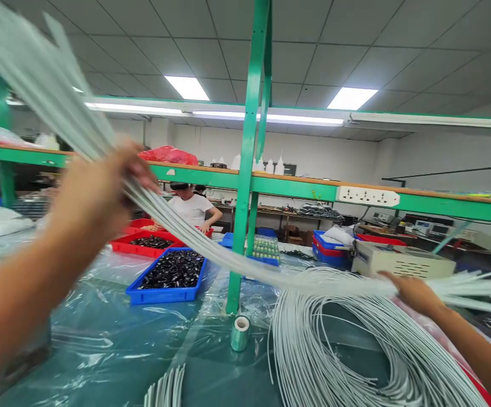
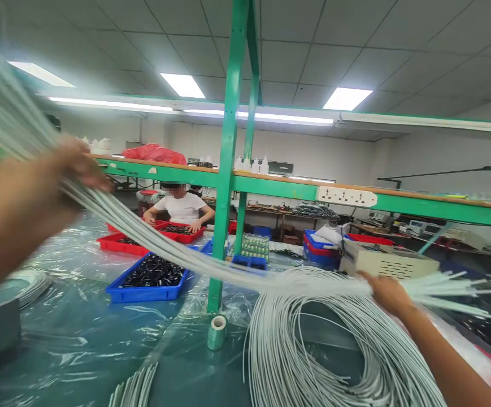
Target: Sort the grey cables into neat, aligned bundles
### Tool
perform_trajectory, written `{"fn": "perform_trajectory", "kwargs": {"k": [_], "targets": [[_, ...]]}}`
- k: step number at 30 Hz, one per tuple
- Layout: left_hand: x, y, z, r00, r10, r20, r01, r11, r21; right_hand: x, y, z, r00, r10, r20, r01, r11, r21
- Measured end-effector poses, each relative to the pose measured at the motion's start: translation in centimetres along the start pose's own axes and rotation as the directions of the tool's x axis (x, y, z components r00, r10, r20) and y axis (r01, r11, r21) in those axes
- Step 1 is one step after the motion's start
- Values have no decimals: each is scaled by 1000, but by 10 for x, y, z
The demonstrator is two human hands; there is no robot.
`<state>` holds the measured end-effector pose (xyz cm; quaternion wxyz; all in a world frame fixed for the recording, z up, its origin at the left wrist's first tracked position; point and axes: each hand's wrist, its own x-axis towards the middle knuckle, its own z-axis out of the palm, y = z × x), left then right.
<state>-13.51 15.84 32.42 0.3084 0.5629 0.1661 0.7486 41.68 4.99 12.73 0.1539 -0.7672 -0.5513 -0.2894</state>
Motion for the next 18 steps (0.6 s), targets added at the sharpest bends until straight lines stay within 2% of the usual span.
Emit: {"fn": "perform_trajectory", "kwargs": {"k": [2, 5, 8, 10, 13, 14, 15, 18], "targets": [[-43, -38, 8, 980, -129, 155, 121, 991, 60, -21, -5, 26, 999, 20, 36, -22, 998, 66], [-92, -92, 17, 907, -270, 323, 240, 962, 131, -28, -20, 54, 997, -11, 72, -2, 983, 183], [-109, -117, 15, 831, -333, 445, 306, 942, 133, -7, -60, 49, 992, -122, 43, 103, 945, 309], [-108, -117, 8, 795, -347, 497, 341, 934, 106, 10, -107, 23, 977, -214, 15, 189, 892, 411], [-105, -108, -3, 757, -351, 551, 380, 923, 66, 30, -195, -41, 926, -369, 75, 230, 712, 663], [-105, -105, -6, 746, -352, 565, 391, 919, 56, 35, -224, -63, 921, -387, 44, 241, 654, 718], [-106, -103, -9, 737, -357, 573, 402, 914, 52, 39, -250, -85, 918, -396, -19, 267, 582, 768], [-111, -102, -15, 731, -363, 578, 412, 910, 49, 50, -312, -136, 888, -365, -279, 391, 283, 876]]}}
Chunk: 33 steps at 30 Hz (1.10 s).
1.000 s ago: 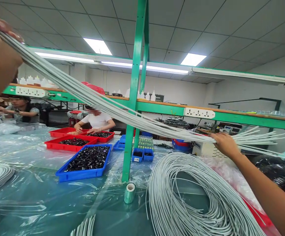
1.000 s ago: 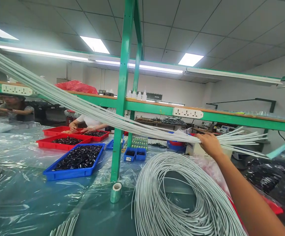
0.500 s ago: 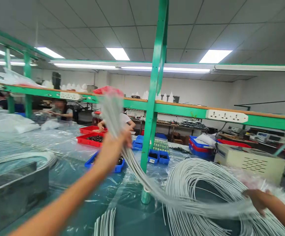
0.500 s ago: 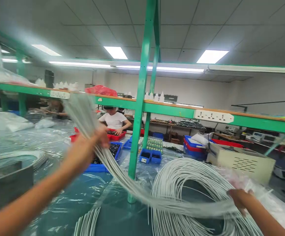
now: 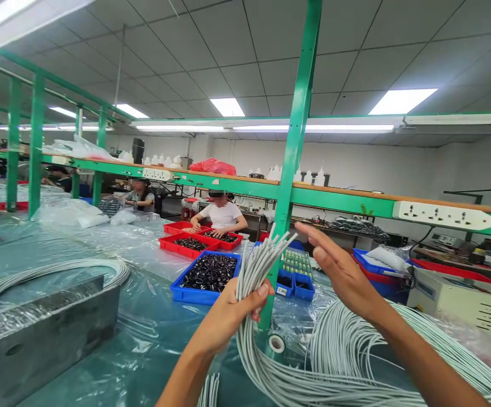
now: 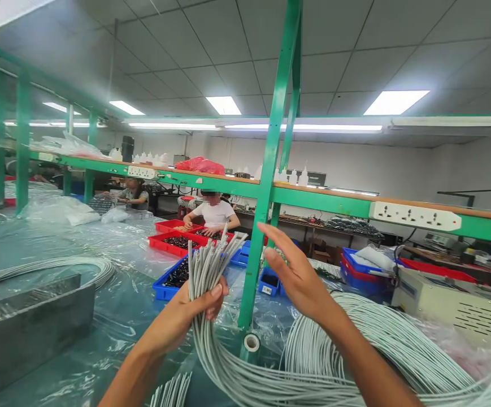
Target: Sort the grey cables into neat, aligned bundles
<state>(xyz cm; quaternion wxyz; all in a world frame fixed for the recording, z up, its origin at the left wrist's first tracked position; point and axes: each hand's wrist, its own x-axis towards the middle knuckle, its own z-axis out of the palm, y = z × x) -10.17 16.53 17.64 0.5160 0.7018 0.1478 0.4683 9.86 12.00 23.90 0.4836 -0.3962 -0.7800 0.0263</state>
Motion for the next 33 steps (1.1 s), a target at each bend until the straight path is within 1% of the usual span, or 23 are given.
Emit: {"fn": "perform_trajectory", "kwargs": {"k": [2, 4, 5, 7, 9, 11, 12, 14, 15, 16, 17, 18, 20, 21, 22, 23, 25, 26, 27, 29, 30, 32, 33], "targets": [[-5, -3, -2, 1000, -4, 3, 4, 1000, -5, 23, -26, 13, 991, -111, -73, 121, 982, 145], [-9, -5, -5, 1000, -5, 1, 5, 1000, -25, 39, -44, 23, 980, -184, -77, 197, 955, 221], [-11, -5, -7, 1000, -4, 4, 4, 999, -35, 44, -50, 28, 974, -221, -38, 224, 948, 227], [-13, -5, -9, 1000, -8, 22, 9, 999, -44, 50, -58, 38, 954, -283, 101, 258, 943, 210], [-15, -6, -11, 999, -26, 22, 26, 999, -35, 50, -62, 47, 930, -275, 243, 226, 951, 213], [-17, -9, -13, 999, -40, -28, 39, 998, -41, 47, -63, 54, 913, -212, 347, 125, 958, 258], [-18, -12, -15, 998, -42, -54, 39, 998, -58, 44, -63, 56, 895, -179, 408, 61, 956, 286], [-19, -18, -18, 995, -44, -84, 35, 994, -103, 41, -64, 59, 830, -147, 538, -36, 949, 313], [-19, -21, -19, 995, -47, -90, 36, 992, -123, 41, -64, 59, 799, -140, 584, -52, 952, 300], [-18, -23, -21, 994, -53, -91, 40, 990, -138, 41, -65, 59, 789, -133, 599, -44, 961, 272], [-18, -25, -23, 994, -62, -91, 48, 988, -150, 42, -65, 59, 812, -123, 571, -20, 971, 238], [-17, -27, -24, 994, -68, -90, 52, 985, -163, 45, -65, 58, 856, -124, 502, 19, 977, 211], [-16, -28, -27, 996, -64, -65, 50, 979, -196, 49, -65, 59, 942, -153, 298, 95, 975, 199], [-16, -29, -28, 997, -57, -52, 45, 977, -207, 51, -65, 60, 958, -173, 230, 126, 970, 206], [-16, -29, -29, 997, -57, -49, 46, 976, -213, 53, -66, 61, 956, -189, 225, 140, 967, 215], [-16, -30, -30, 997, -64, -53, 51, 976, -212, 53, -66, 64, 937, -189, 293, 124, 966, 227], [-16, -31, -30, 993, -84, -87, 65, 977, -202, 53, -67, 69, 852, -160, 498, 33, 967, 253], [-16, -31, -30, 990, -85, -112, 60, 976, -209, 52, -67, 71, 830, -155, 536, 0, 961, 278], [-15, -31, -30, 989, -77, -128, 45, 972, -230, 51, -66, 73, 844, -158, 513, -11, 950, 311], [-14, -31, -29, 987, -62, -146, 16, 954, -298, 50, -64, 76, 898, -181, 401, 32, 935, 352], [-14, -31, -28, 985, -69, -156, 14, 945, -328, 49, -62, 77, 904, -186, 385, 41, 934, 355], [-14, -30, -28, 982, -92, -167, 25, 931, -364, 49, -55, 76, 883, -164, 440, -2, 935, 354], [-14, -31, -29, 980, -101, -170, 29, 926, -377, 49, -51, 76, 888, -156, 433, -18, 928, 371]]}}
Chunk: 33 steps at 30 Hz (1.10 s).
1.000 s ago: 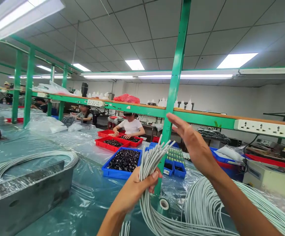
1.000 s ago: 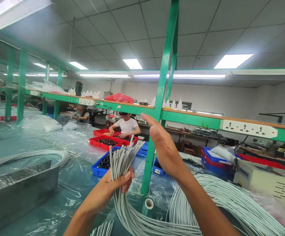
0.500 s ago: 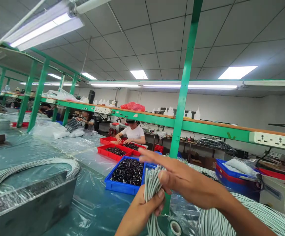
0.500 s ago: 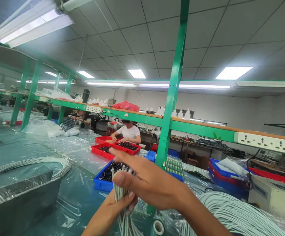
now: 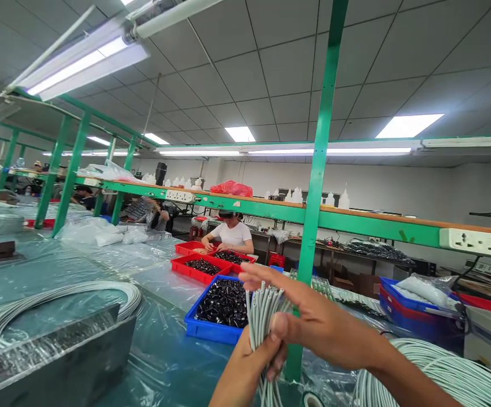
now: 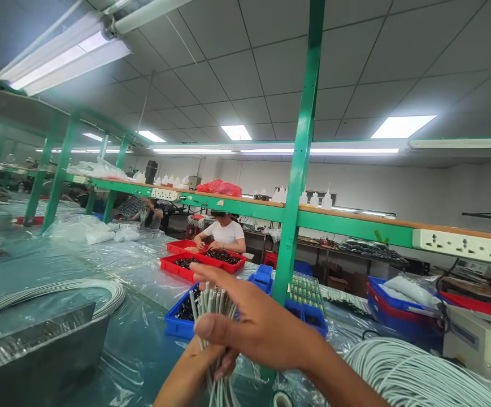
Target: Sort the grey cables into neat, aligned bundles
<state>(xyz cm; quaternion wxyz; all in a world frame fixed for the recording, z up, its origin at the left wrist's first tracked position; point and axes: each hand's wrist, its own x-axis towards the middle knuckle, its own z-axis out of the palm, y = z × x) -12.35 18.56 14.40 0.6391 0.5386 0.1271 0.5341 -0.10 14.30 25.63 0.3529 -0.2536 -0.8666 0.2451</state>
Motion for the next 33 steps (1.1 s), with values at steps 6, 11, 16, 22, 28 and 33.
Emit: {"fn": "perform_trajectory", "kwargs": {"k": [6, 11, 16, 22, 28, 33], "targets": [[0, -1, -5, 1000, 9, 2, -9, 997, -81, -11, 31, -6, 918, 14, -396, -23, 1000, -18], [0, 1, -1, 999, 27, -25, -29, 997, -66, -17, 45, 18, 861, 25, -507, -62, 996, -56], [-2, 3, 3, 996, 3, -93, -9, 998, -66, -16, 44, 29, 810, -56, -583, -3, 995, -100], [-2, 4, 6, 991, 17, -136, -24, 998, -56, -17, 44, 30, 859, -37, -511, -37, 990, -135], [-4, 4, 8, 991, 12, -137, -18, 999, -47, -17, 45, 35, 810, -52, -584, -33, 991, -133], [-4, 5, 8, 991, -3, -135, -3, 999, -48, -18, 44, 36, 795, -39, -605, -31, 994, -104]]}}
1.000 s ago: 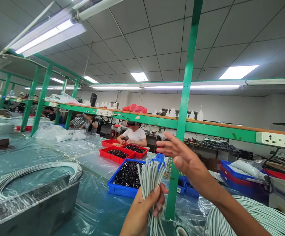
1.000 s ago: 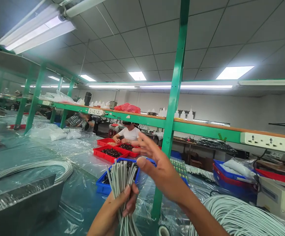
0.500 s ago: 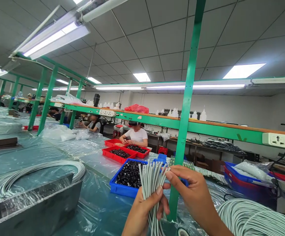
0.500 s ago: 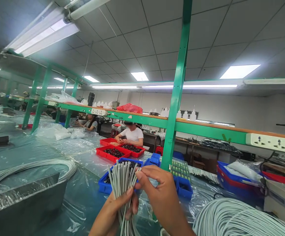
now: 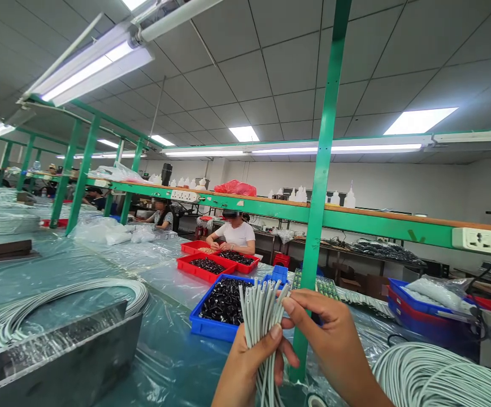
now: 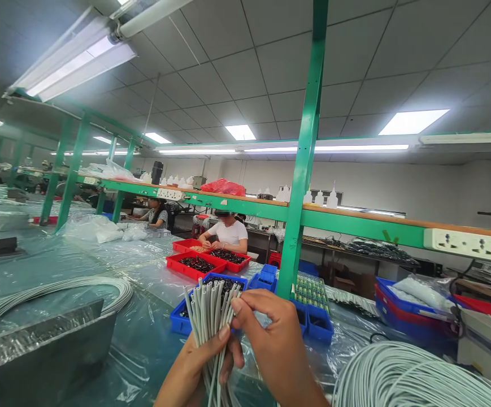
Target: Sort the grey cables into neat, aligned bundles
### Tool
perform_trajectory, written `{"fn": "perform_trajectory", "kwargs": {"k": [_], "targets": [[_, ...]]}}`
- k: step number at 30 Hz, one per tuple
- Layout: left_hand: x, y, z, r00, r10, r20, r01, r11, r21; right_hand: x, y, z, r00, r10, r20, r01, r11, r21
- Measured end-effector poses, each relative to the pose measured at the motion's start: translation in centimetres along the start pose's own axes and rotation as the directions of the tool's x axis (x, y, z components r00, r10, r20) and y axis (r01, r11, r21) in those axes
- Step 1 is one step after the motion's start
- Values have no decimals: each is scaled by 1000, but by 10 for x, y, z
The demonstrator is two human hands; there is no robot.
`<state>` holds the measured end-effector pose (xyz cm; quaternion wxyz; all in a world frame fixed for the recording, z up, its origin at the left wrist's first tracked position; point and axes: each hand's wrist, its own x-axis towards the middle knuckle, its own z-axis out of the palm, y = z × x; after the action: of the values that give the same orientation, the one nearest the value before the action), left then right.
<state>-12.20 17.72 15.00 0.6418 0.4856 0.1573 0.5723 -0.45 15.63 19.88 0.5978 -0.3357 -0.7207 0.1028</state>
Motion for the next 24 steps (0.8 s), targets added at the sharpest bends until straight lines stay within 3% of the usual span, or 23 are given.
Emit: {"fn": "perform_trajectory", "kwargs": {"k": [7, 16, 24], "targets": [[1, -1, -2, 999, -28, 32, 29, 999, -19, 0, -4, 1, 998, -48, -33, 48, 999, -10], [1, -2, -3, 999, -9, 37, 11, 998, -67, -7, -5, 2, 929, -335, -157, 321, 941, -108], [5, -7, -6, 999, 36, 29, -35, 999, -38, -8, 0, 5, 931, -283, -230, 280, 959, -45]]}}
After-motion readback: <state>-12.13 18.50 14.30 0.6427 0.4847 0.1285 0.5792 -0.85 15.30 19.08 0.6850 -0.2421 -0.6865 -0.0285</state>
